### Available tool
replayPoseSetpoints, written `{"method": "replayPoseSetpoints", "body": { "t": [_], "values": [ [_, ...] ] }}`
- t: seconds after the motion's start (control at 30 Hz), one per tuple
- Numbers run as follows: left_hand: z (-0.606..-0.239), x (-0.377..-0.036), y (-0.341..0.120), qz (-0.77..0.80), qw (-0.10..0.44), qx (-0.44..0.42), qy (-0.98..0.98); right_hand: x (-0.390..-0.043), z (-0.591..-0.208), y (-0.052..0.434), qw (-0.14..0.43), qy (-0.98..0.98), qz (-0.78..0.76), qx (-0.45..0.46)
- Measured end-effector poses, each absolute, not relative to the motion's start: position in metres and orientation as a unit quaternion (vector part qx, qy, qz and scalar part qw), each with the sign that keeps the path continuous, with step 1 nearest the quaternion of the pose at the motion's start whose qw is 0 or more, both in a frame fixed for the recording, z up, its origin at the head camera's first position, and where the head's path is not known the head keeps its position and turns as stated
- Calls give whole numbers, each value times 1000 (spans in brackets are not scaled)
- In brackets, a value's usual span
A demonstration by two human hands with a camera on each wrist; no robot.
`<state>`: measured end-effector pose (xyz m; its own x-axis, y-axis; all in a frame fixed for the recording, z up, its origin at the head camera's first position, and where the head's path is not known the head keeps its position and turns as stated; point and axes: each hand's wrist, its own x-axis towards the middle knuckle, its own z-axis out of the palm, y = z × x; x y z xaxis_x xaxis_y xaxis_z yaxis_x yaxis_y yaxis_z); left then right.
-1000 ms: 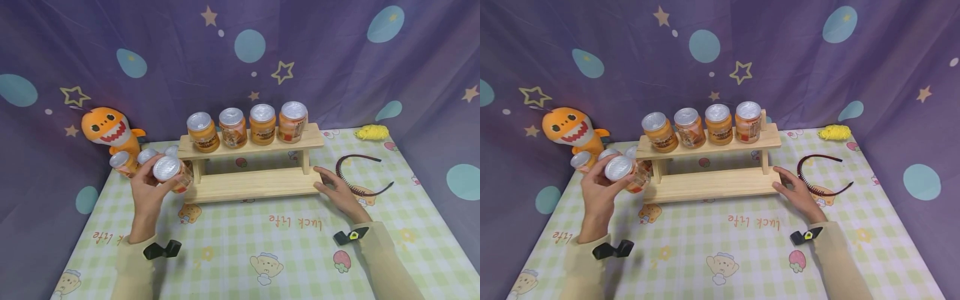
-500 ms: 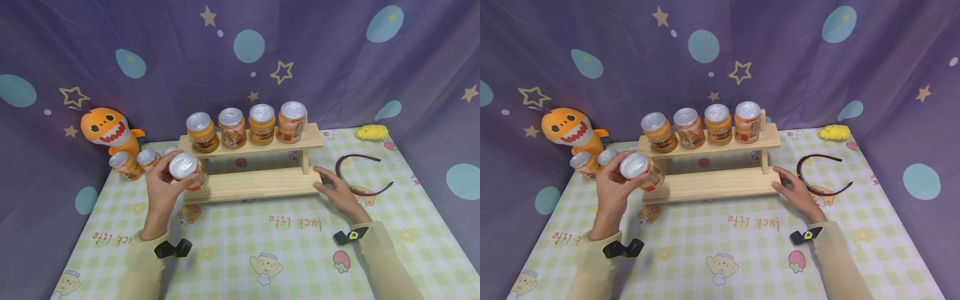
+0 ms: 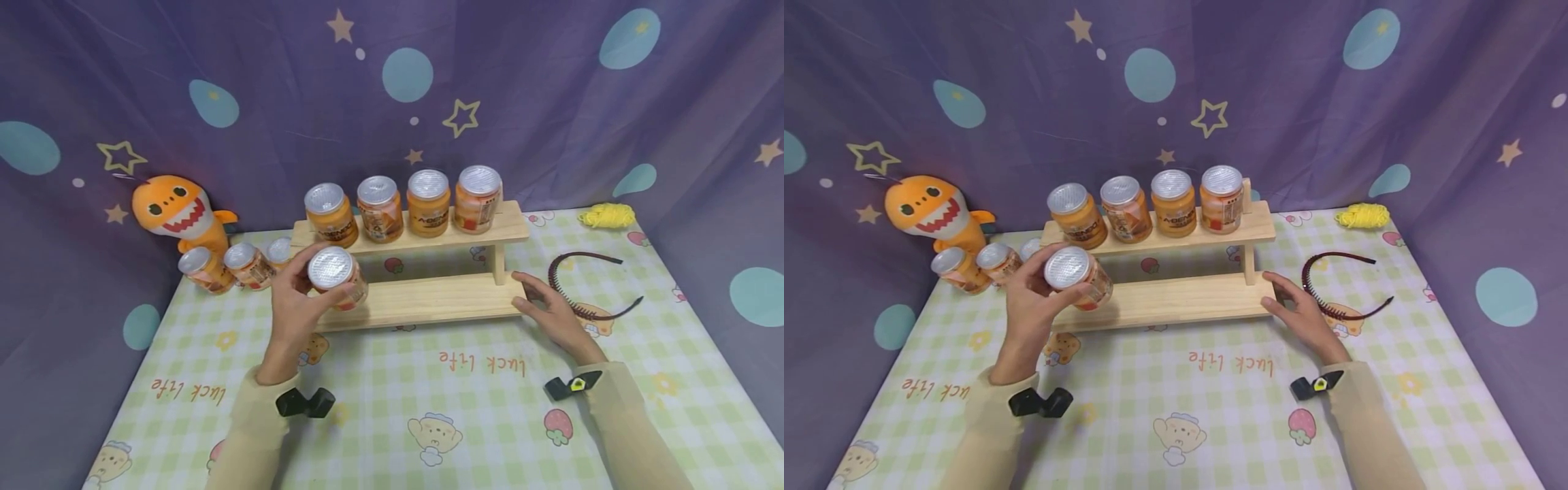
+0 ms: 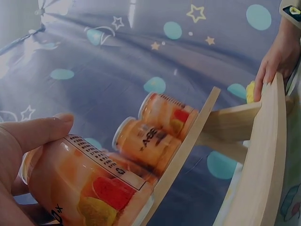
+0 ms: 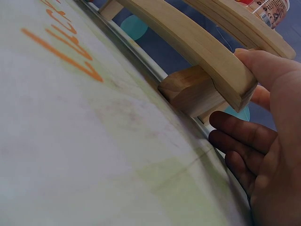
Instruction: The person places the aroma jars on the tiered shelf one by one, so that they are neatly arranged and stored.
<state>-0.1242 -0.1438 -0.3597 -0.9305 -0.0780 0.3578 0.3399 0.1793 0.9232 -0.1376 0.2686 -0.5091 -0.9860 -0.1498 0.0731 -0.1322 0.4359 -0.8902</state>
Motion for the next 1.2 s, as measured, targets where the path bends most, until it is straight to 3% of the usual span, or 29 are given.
{"method": "replayPoseSetpoints", "body": {
  "t": [0.33, 1.2],
  "values": [
    [-364, -129, -120, -642, 129, -72, -752, -138, -512, 270, 9, 848, -523, -83],
    [-380, -141, -64, -637, 82, -130, -755, -139, -511, 270, 6, 848, -523, -81]
  ]
}}
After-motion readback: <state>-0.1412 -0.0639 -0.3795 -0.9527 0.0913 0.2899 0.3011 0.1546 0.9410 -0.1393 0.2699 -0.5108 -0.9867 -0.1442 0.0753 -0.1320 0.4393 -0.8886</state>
